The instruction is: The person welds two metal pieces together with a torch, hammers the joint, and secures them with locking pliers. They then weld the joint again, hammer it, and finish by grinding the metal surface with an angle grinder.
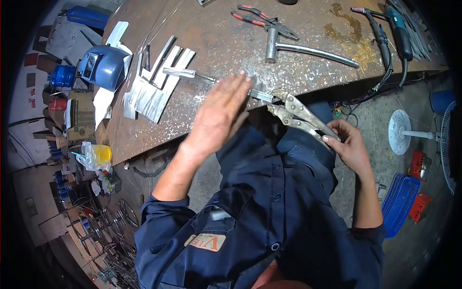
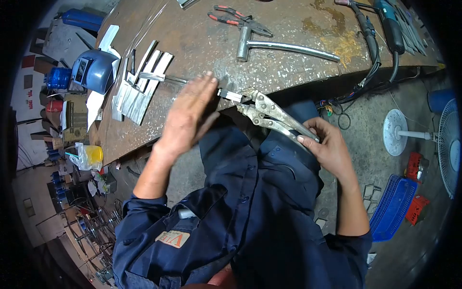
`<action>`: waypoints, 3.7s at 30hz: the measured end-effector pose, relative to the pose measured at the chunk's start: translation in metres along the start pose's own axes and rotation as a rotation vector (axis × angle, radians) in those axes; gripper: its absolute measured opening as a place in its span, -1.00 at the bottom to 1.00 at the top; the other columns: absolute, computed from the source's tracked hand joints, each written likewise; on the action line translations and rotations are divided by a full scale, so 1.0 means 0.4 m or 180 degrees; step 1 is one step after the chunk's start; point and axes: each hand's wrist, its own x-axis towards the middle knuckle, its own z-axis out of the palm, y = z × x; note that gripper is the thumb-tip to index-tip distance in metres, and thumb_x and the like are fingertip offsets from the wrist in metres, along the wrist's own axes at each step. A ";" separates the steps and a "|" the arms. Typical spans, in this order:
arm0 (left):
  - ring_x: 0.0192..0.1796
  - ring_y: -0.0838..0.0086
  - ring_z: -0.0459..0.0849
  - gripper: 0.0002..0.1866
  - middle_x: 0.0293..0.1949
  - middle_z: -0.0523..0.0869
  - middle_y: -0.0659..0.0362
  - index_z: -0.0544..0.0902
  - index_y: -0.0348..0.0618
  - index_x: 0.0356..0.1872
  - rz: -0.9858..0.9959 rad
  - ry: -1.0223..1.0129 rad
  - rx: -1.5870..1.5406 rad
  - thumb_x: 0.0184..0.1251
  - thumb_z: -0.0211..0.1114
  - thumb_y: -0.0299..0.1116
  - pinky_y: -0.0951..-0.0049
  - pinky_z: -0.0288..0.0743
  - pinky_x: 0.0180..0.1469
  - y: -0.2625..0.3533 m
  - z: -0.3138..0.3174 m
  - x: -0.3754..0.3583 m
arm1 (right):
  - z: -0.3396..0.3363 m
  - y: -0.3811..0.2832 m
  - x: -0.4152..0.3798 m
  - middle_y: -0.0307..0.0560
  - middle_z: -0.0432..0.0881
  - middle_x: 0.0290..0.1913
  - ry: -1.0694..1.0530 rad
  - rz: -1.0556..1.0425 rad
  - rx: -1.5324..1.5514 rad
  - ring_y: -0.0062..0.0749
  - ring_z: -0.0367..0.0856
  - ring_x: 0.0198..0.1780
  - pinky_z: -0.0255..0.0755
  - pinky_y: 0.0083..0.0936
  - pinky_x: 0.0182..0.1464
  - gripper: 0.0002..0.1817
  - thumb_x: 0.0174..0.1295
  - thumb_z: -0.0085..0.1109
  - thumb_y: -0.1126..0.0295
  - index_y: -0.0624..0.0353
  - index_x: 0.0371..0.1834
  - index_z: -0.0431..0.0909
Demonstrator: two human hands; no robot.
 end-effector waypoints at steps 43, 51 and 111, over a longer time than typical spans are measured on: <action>-0.05 -0.05 0.74 -0.61 -0.34 0.79 -0.09 0.84 -0.07 0.00 -0.0347 -0.1510 0.0850 0.16 0.63 -0.19 0.04 0.62 0.06 -0.291 -0.217 0.065 | -0.261 -0.173 0.077 -0.17 0.79 -0.33 -0.1058 -0.0696 0.0790 -0.75 0.53 -0.56 0.35 -0.72 -0.59 -0.54 0.37 0.41 0.37 0.30 0.29 0.68; -0.16 -0.05 0.84 -0.57 -0.30 0.80 -0.19 0.82 -0.32 -0.18 -0.0957 -0.1385 0.0237 0.24 0.63 -0.09 0.02 0.60 0.32 -0.114 -0.258 -0.154 | -0.188 -0.295 0.303 0.35 0.79 -0.01 0.1900 -0.1954 -0.3355 0.25 0.80 0.04 0.62 0.08 0.14 -0.51 0.35 0.13 0.49 0.23 0.37 0.64; 0.02 -0.07 0.68 -0.49 -0.14 0.72 -0.19 0.68 -0.36 0.14 -0.0971 -0.1029 0.0377 0.40 0.48 -0.11 0.03 0.52 0.19 -0.256 -0.258 -0.231 | 0.066 -0.310 0.388 0.24 0.76 -0.17 0.0771 -0.2123 -0.3269 0.22 0.75 -0.13 0.59 -0.01 -0.06 -0.71 0.45 0.34 0.25 0.25 0.01 0.70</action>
